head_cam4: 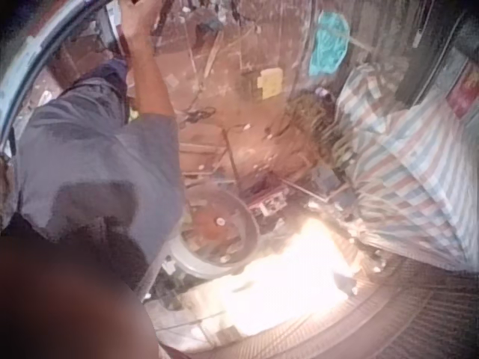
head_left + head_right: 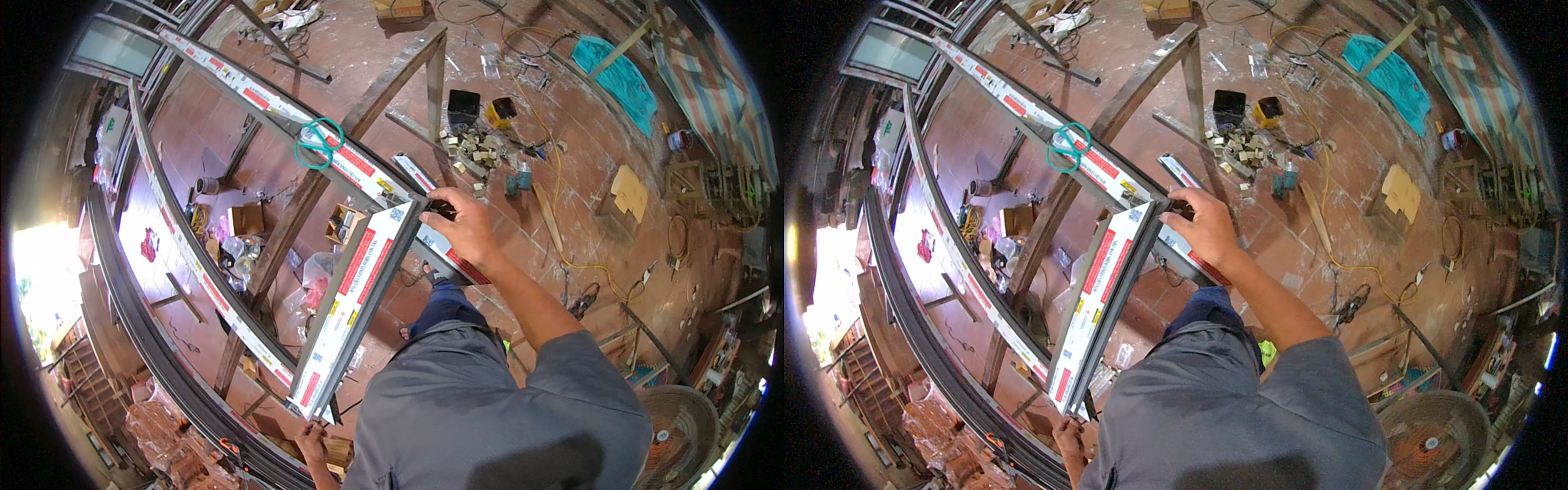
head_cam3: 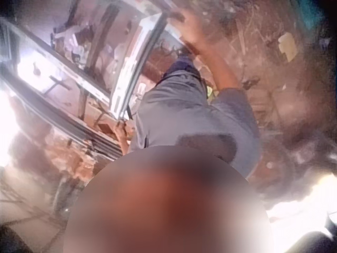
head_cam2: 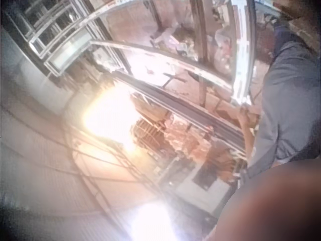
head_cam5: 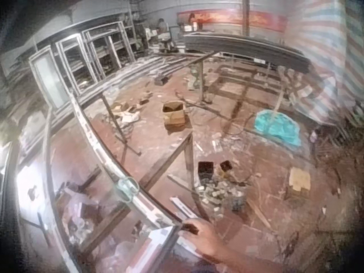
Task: The person assembles a rectangular aluminum window frame by hand, aligning and joining the corners. They then use a power drill to fasten the joints and secure the frame components together.
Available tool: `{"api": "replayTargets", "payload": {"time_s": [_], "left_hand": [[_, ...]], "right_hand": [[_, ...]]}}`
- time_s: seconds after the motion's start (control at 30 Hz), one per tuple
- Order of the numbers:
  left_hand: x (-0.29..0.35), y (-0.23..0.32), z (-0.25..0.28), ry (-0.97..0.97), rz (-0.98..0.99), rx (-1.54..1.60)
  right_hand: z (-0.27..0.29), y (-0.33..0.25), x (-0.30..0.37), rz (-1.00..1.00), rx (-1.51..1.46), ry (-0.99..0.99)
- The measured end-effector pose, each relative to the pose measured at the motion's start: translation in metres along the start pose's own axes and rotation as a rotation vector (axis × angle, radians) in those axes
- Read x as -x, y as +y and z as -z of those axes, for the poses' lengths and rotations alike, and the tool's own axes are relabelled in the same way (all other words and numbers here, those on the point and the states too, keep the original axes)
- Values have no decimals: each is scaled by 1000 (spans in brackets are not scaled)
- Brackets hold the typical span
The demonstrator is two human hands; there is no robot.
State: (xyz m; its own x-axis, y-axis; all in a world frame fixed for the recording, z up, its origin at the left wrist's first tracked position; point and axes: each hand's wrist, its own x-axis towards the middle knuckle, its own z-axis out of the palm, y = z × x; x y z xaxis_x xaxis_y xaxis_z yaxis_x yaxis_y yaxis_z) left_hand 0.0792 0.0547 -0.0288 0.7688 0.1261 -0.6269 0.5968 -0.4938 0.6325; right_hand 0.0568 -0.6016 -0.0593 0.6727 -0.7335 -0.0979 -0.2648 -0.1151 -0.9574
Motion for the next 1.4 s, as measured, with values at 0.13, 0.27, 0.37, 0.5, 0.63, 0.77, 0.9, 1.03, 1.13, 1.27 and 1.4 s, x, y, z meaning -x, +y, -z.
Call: {"api": "replayTargets", "payload": {"time_s": [0.13, 0.27, 0.37, 0.5, 0.63, 0.77, 0.9, 1.03, 1.13, 1.27, 1.4], "left_hand": [[-5, 2, -2, 2, -150, 114], [-8, 32, 1, -72, -204, -166], [-12, 22, 15, -105, -69, -268], [-1, 18, -7, -36, -70, 49], [1, 20, -14, -39, -146, 75], [-5, 9, -9, -53, -174, 29], [3, 26, -20, -103, -196, -5], [6, 9, -14, -50, -126, 155], [2, 3, -7, -64, -149, 100], [1, 14, -14, -79, -180, 62], [1, 19, -13, -83, -176, 13]], "right_hand": [[0, -4, 1, 21, 51, -5], [-1, 0, 0, -1, 22, -3], [-1, -15, 3, -128, 40, -15], [1, -19, 4, -12, 151, 3], [1, -24, 4, -96, 42, -20], [-2, -13, 3, -88, -32, -15], [0, -16, 1, -140, -42, -19], [2, -24, 2, -200, -26, -39], [0, -10, -2, -136, 1, -51], [-1, -15, 0, -183, -116, -40], [0, -16, -2, -200, -86, -53]]}}
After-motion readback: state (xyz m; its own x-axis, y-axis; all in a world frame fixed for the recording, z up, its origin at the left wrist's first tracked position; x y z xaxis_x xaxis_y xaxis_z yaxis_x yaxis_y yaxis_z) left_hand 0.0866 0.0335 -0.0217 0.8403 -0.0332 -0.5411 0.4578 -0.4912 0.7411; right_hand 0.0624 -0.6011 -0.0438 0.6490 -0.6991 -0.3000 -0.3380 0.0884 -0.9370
